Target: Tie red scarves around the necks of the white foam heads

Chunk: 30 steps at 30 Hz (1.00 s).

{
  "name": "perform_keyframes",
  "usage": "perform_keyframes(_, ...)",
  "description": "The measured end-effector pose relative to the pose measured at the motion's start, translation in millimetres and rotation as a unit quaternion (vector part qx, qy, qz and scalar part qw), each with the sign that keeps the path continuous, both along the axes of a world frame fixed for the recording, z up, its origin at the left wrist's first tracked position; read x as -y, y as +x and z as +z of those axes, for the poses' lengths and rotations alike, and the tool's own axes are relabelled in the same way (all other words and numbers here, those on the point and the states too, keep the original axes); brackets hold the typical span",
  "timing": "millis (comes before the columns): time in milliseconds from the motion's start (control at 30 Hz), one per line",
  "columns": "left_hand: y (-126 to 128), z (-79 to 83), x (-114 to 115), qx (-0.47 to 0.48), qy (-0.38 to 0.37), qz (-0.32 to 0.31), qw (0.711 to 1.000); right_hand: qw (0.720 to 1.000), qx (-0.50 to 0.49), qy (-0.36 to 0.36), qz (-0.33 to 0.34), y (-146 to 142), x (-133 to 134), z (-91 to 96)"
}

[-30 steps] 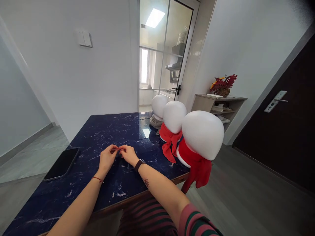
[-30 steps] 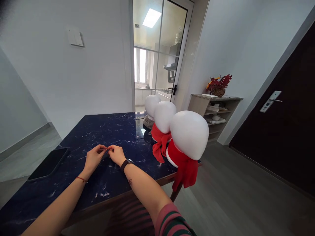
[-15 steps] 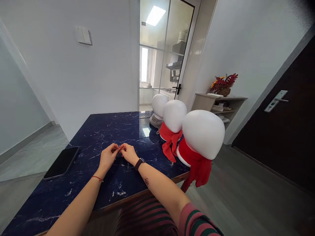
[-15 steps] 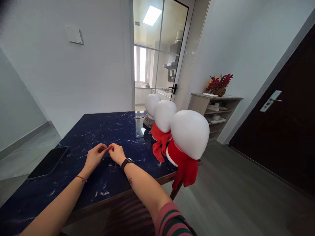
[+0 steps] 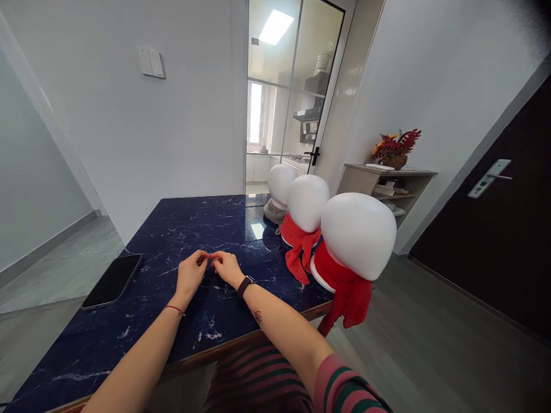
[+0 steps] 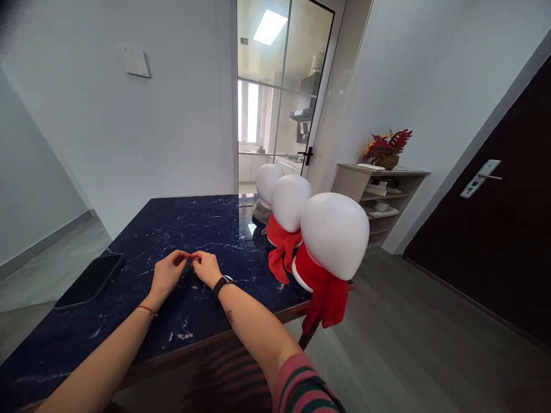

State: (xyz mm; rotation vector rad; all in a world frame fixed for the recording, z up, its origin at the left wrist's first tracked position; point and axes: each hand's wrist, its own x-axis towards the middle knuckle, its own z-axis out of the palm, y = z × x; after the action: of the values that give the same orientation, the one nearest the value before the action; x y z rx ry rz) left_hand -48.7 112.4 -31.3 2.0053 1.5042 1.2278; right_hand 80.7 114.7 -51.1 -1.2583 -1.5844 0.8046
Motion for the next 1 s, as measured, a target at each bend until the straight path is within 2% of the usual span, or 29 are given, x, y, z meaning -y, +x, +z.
perform_keyframes(200, 0, 0.4, -1, -0.046, 0.015, 0.002, 0.999, 1.0, 0.023, 0.008, -0.007, 1, -1, -1.0)
perform_keyframes(567, 1, 1.5, -1, -0.06, 0.018, -0.027, 0.998, 1.0, 0.023, 0.002, -0.015, 3, 1, 2.4)
perform_keyframes(800, -2, -4.0, -6, -0.177, 0.046, -0.02, 0.983, 0.995, 0.091, 0.009, -0.028, 2, 4, 8.4)
perform_keyframes(1000, 0, -3.6, -4, -0.243, 0.048, 0.005, 0.969, 0.993, 0.109, 0.01, -0.037, 2, 3, 9.2)
